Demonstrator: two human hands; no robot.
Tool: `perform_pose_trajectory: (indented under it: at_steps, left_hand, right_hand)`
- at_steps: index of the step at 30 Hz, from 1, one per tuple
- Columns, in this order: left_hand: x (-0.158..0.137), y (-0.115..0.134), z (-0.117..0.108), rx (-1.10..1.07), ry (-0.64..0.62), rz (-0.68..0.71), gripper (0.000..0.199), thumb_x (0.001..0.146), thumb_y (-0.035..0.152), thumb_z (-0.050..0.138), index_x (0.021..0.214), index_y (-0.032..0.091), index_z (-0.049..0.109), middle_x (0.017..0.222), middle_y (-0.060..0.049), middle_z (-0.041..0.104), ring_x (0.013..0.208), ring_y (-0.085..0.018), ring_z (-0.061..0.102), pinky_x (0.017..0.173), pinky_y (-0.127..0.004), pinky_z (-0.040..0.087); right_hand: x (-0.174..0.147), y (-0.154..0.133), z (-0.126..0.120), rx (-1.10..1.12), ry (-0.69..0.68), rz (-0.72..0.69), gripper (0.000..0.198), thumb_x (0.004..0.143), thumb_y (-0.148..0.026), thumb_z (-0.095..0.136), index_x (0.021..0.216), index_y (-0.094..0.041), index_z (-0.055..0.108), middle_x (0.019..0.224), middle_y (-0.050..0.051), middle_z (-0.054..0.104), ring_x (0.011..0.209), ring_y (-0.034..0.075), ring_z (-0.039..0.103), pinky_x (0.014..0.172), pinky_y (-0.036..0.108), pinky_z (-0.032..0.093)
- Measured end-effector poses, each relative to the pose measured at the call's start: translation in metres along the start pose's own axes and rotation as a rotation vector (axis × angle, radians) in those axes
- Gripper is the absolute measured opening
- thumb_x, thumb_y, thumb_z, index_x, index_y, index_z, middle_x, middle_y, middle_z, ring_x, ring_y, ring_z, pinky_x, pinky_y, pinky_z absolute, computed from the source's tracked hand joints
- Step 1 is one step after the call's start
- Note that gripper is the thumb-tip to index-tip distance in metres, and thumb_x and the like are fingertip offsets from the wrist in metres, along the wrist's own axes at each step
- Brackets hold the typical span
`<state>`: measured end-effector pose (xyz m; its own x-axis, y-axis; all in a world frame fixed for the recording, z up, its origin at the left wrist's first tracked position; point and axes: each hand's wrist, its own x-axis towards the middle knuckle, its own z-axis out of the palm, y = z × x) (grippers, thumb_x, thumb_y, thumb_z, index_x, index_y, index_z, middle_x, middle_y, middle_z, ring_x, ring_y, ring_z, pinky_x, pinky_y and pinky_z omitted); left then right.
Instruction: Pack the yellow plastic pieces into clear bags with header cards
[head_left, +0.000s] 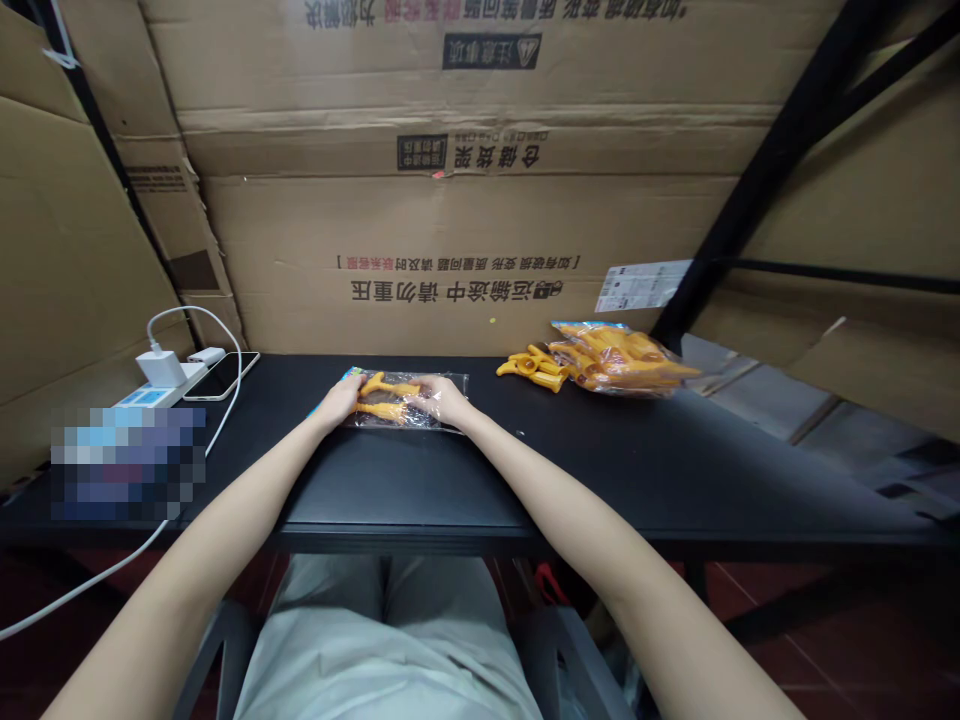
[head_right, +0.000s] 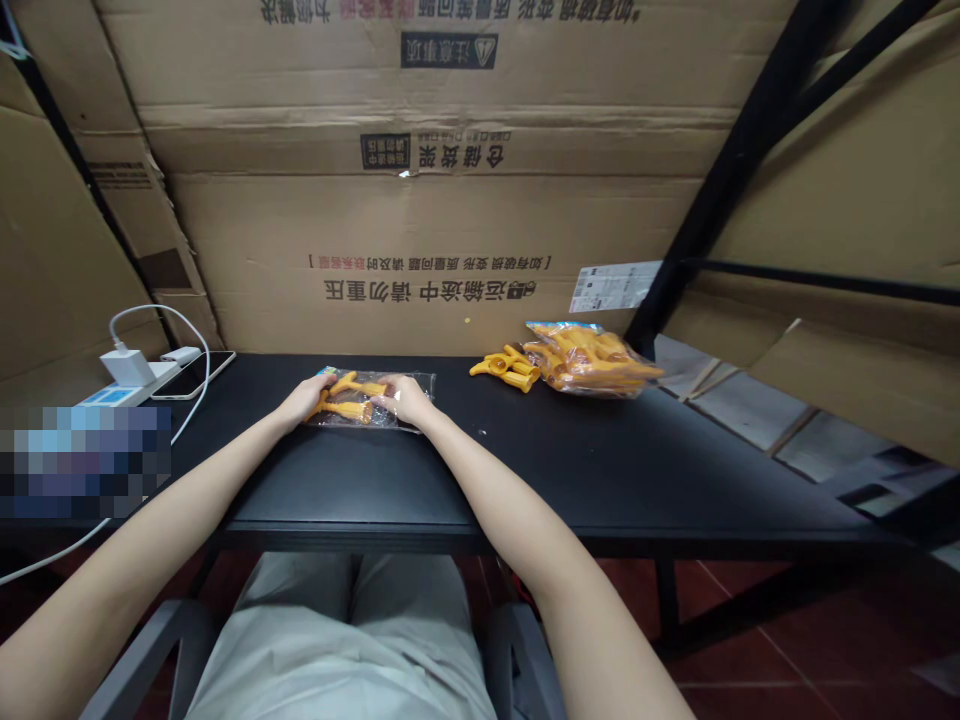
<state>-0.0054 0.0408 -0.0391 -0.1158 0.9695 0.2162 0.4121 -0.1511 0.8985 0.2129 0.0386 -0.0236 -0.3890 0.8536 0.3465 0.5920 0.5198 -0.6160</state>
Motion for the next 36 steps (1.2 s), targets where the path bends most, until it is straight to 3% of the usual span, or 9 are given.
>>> perform_pose_trajectory:
  at_steps: [4,8,13,18,21,24,27,31,36]
  left_hand:
    - [-0.001,0.005,-0.001,-0.176,-0.060,-0.060,0.029,0.074,0.039,0.049,0.085,0.018,0.066,0.100,-0.006,0.069,0.104,-0.024,0.058,0.093,-0.035,0.041]
    - [-0.004,0.012,-0.007,-0.334,-0.021,-0.095,0.029,0.073,0.036,0.049,0.084,0.015,0.065,0.104,-0.010,0.069,0.109,-0.023,0.057,0.097,-0.034,0.038]
    - [-0.004,0.015,-0.012,-0.390,-0.015,-0.141,0.025,0.074,0.032,0.048,0.081,0.014,0.064,0.098,-0.012,0.070,0.108,-0.023,0.059,0.098,-0.035,0.038]
    - [-0.001,0.013,-0.011,-0.411,-0.016,-0.145,0.021,0.074,0.028,0.048,0.078,0.015,0.063,0.095,-0.010,0.071,0.105,-0.022,0.061,0.099,-0.034,0.037]
    - [0.002,0.010,-0.010,-0.406,-0.024,-0.133,0.022,0.075,0.029,0.046,0.077,0.014,0.063,0.094,-0.011,0.070,0.103,-0.022,0.061,0.098,-0.034,0.039]
    - [0.001,0.008,-0.011,-0.265,0.001,-0.065,0.030,0.079,0.031,0.040,0.081,0.014,0.064,0.098,-0.012,0.069,0.102,-0.021,0.061,0.096,-0.035,0.041]
    - [-0.004,0.010,-0.013,0.058,-0.013,0.060,0.038,0.083,0.035,0.034,0.090,0.017,0.066,0.109,-0.010,0.067,0.109,-0.022,0.057,0.101,-0.036,0.037]
    - [-0.012,0.015,-0.012,0.338,-0.163,0.174,0.045,0.087,0.037,0.029,0.113,0.019,0.061,0.130,-0.006,0.056,0.125,-0.018,0.045,0.108,-0.033,0.026]
    - [-0.015,0.015,-0.008,0.549,-0.316,0.223,0.051,0.086,0.035,0.030,0.127,0.013,0.051,0.142,-0.008,0.040,0.137,-0.016,0.024,0.113,-0.030,0.010]
  right_hand:
    - [0.005,0.006,0.009,0.112,0.067,0.081,0.046,0.068,-0.025,0.070,0.110,-0.010,0.062,0.102,0.014,0.066,0.089,0.023,0.064,0.081,0.034,0.048]
    - [0.003,0.010,0.012,0.253,0.023,0.105,0.047,0.069,-0.022,0.067,0.114,-0.011,0.057,0.098,0.012,0.065,0.087,0.020,0.064,0.079,0.034,0.049]
    - [-0.002,0.008,0.008,0.137,0.149,-0.002,0.026,0.069,-0.031,0.066,0.089,-0.014,0.062,0.101,0.010,0.061,0.085,0.019,0.060,0.080,0.035,0.047]
    - [-0.005,-0.004,0.002,0.265,-0.192,-0.118,0.033,0.073,-0.047,0.061,0.079,-0.014,0.065,0.082,0.006,0.067,0.082,0.020,0.061,0.079,0.033,0.046]
    - [-0.008,-0.013,0.001,0.302,-0.305,-0.153,0.037,0.071,-0.048,0.064,0.082,-0.013,0.067,0.082,0.006,0.068,0.080,0.020,0.061,0.075,0.031,0.046]
    - [-0.009,-0.020,0.002,0.298,-0.334,-0.149,0.036,0.069,-0.044,0.067,0.084,-0.012,0.069,0.082,0.006,0.069,0.079,0.020,0.062,0.075,0.030,0.047]
    - [-0.010,-0.024,0.004,0.295,-0.354,-0.134,0.035,0.070,-0.043,0.067,0.089,-0.013,0.070,0.086,0.006,0.070,0.083,0.020,0.063,0.079,0.031,0.047]
    - [-0.012,-0.028,0.003,0.349,-0.429,-0.159,0.040,0.072,-0.043,0.066,0.100,-0.015,0.069,0.097,0.005,0.070,0.093,0.019,0.063,0.088,0.031,0.046]
    - [-0.014,-0.029,0.000,0.403,-0.475,-0.193,0.036,0.074,-0.041,0.064,0.097,-0.015,0.069,0.101,0.005,0.069,0.097,0.019,0.062,0.090,0.030,0.045]
